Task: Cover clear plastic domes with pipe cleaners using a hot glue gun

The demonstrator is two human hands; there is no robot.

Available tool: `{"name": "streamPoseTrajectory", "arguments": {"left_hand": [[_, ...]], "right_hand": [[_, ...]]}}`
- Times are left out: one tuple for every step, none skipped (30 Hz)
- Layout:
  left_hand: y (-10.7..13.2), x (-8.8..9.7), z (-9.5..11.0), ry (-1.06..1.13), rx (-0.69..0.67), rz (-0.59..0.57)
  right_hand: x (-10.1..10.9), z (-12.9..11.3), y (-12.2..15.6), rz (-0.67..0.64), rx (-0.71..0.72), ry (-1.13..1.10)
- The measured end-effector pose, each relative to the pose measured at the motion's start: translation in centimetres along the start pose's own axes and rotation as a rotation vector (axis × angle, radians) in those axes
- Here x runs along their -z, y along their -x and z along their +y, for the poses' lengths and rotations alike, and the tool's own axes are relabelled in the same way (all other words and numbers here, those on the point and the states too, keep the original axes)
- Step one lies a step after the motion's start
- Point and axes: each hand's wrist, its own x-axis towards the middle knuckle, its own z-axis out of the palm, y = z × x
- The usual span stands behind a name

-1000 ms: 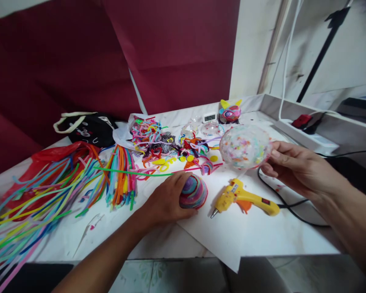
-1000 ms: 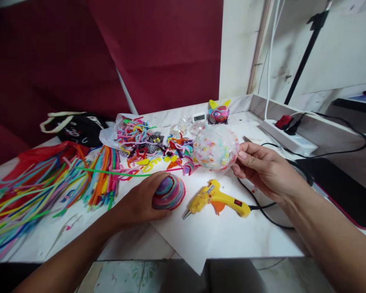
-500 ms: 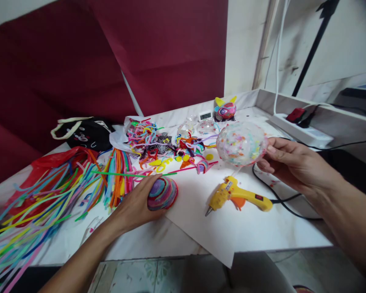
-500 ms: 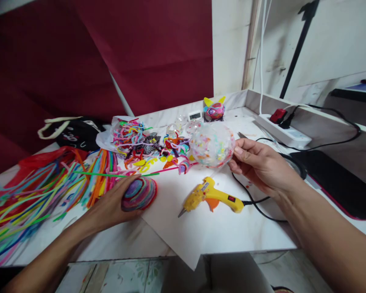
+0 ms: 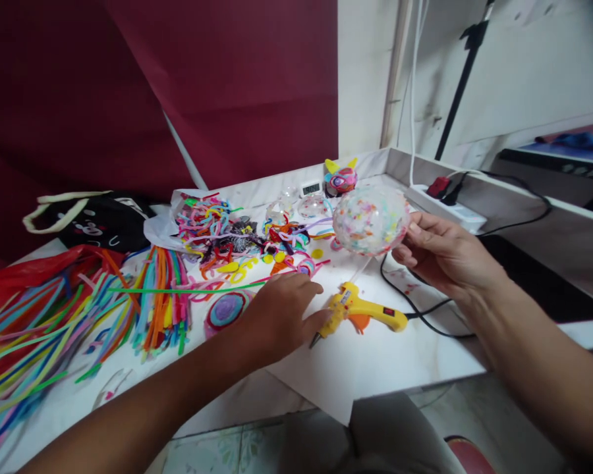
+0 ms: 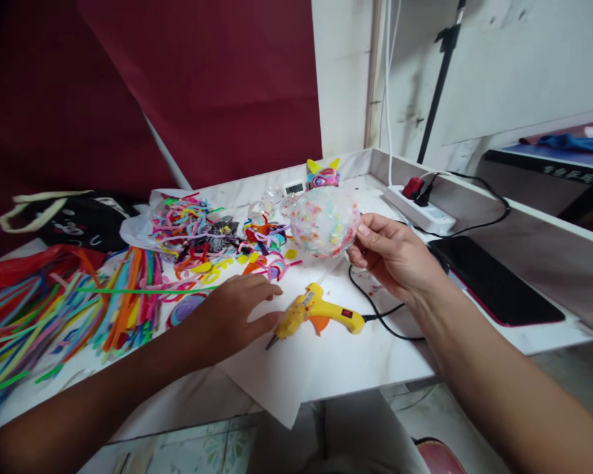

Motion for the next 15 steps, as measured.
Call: {"name": "streamPoseTrajectory", "arguments": {"left_hand": [[-0.7,-0.2,0.3,-0.017,0.021,-0.061],[-1.4,-0.4,0.5,-0.026,0.049,-0.116],[-1.9,-0.5,0.7,-0.030,0.086,-0.168],[-2.4,-0.6,0.9,-0.029,0.122,-0.212],[-2.8,-0.7,1.0,-0.024,0.154,-0.252],[-3.2,-0.8,1.1,-0.018,0.179,-0.289],[-3.5,-0.9,1.2,-0.011,0.199,-0.322],[-3.8,-0.9,1.2,-0.003,0.215,-0.350],[-4.0,-1.0,1.1,0.009,0.227,-0.374],[-4.3,-1.0,1.1,0.021,0.239,-0.389],[-4.5,-1.1,1.0,0.038,0.253,-0.397],[-4.7,-1.1,0.8,0.058,0.264,-0.399],[-4.9,-1.2,0.7,0.077,0.272,-0.402],[-5.1,-1.2,0.6,0.094,0.276,-0.407],[-5.2,-1.2,0.4,0.109,0.280,-0.416]], "right_hand": [[0.0,-0.1,0.0,0.005,0.006,-0.002],[-0.1,-0.2,0.0,0.013,0.012,-0.002],[-0.1,-0.3,0.0,0.025,0.018,0.002],[0.0,-0.5,0.0,0.037,0.028,0.012],[0.0,-0.6,0.0,0.045,0.037,0.031],[0.1,-0.7,0.0,0.052,0.045,0.055],[0.2,-0.7,0.0,0.057,0.054,0.082],[0.3,-0.8,0.0,0.060,0.066,0.108],[0.4,-0.9,0.1,0.063,0.077,0.131],[0.5,-1.0,0.1,0.067,0.087,0.147],[0.6,-1.1,0.1,0.072,0.097,0.157],[0.7,-1.1,0.2,0.079,0.108,0.160],[0.8,-1.2,0.2,0.084,0.117,0.158],[0.9,-1.3,0.2,0.089,0.125,0.151],[0.9,-1.4,0.2,0.091,0.130,0.138]]}}
